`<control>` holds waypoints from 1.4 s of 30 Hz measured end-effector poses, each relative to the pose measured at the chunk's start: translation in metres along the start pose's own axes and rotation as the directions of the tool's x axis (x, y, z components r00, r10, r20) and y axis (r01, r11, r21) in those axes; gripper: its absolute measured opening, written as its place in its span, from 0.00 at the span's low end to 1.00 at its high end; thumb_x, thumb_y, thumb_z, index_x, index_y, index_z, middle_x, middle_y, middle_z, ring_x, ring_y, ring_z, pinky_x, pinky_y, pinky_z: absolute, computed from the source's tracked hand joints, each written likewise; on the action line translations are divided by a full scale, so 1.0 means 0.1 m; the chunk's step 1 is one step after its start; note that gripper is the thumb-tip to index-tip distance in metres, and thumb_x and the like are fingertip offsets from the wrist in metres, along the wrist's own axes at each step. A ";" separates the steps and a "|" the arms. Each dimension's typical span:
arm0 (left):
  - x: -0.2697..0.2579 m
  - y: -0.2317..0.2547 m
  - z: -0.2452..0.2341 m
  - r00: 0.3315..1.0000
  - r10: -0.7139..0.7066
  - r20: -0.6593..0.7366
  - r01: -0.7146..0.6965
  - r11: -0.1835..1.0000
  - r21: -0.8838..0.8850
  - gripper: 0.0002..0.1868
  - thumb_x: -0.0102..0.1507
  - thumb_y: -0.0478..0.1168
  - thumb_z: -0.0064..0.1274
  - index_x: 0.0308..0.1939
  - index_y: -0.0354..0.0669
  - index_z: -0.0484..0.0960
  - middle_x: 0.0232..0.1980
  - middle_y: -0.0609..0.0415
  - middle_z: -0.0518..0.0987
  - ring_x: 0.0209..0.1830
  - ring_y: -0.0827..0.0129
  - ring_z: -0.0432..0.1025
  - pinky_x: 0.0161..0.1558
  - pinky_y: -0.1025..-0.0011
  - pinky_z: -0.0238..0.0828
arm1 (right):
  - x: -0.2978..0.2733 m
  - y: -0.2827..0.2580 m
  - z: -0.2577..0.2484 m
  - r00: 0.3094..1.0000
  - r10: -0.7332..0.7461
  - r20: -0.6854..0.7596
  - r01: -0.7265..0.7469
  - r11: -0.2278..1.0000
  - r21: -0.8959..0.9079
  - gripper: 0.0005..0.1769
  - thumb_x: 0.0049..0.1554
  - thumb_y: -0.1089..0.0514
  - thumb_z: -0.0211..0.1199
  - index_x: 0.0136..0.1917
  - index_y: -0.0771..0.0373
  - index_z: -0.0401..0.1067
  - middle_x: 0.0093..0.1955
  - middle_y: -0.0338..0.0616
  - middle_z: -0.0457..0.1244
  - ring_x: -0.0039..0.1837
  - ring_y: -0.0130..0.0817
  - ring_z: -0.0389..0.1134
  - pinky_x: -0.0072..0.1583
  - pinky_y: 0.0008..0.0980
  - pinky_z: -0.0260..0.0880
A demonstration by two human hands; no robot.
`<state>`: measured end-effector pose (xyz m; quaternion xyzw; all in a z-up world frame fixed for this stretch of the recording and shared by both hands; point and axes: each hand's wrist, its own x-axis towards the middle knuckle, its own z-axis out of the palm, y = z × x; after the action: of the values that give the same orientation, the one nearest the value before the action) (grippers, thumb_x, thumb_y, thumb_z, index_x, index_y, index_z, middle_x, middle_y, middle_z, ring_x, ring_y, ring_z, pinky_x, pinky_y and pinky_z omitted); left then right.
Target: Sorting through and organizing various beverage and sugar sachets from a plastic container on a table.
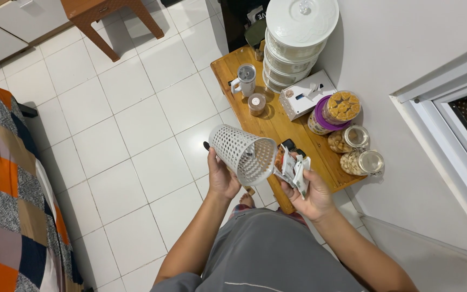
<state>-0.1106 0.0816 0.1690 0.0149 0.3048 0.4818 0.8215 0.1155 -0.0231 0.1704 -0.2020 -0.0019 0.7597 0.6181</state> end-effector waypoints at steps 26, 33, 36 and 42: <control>-0.04 -0.09 -0.17 0.954 0.276 0.114 -0.297 0.839 0.455 0.34 0.61 0.63 0.55 0.61 0.48 0.63 0.45 0.61 0.75 0.39 0.79 0.70 0.34 0.80 0.65 | 0.11 0.12 0.08 0.918 -0.393 -0.053 0.277 0.731 -0.624 0.22 0.57 0.71 0.63 0.64 0.69 0.67 0.59 0.49 0.67 0.60 0.37 0.70 0.63 0.41 0.73; -0.04 -0.22 -0.27 0.964 0.244 0.101 -0.264 0.877 0.401 0.38 0.60 0.62 0.57 0.66 0.47 0.62 0.46 0.61 0.75 0.40 0.78 0.69 0.34 0.79 0.65 | 0.25 0.14 0.12 0.961 -0.267 -0.066 0.038 0.368 -0.929 0.27 0.52 0.68 0.69 0.64 0.66 0.68 0.59 0.44 0.69 0.59 0.31 0.71 0.60 0.33 0.72; -0.09 -0.20 -0.18 0.961 0.258 0.103 -0.277 0.867 0.415 0.43 0.60 0.63 0.57 0.71 0.48 0.59 0.47 0.61 0.74 0.39 0.78 0.68 0.33 0.79 0.63 | 0.29 0.12 0.07 0.975 -0.216 -0.051 0.032 0.365 -0.931 0.26 0.52 0.67 0.69 0.63 0.67 0.69 0.59 0.43 0.70 0.59 0.31 0.72 0.60 0.33 0.73; -0.18 -0.26 -0.15 0.971 0.233 0.052 -0.228 0.843 0.486 0.50 0.55 0.65 0.56 0.75 0.52 0.55 0.48 0.62 0.74 0.41 0.79 0.68 0.36 0.79 0.67 | 0.28 0.18 0.09 0.967 -0.247 0.062 0.126 0.253 -0.959 0.26 0.50 0.63 0.73 0.61 0.69 0.72 0.56 0.46 0.71 0.57 0.33 0.72 0.57 0.34 0.74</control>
<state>-0.1042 0.0485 0.1572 0.2563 0.4164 0.4842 0.7256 0.0920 0.0012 0.1656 -0.5683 -0.4498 0.5159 0.4566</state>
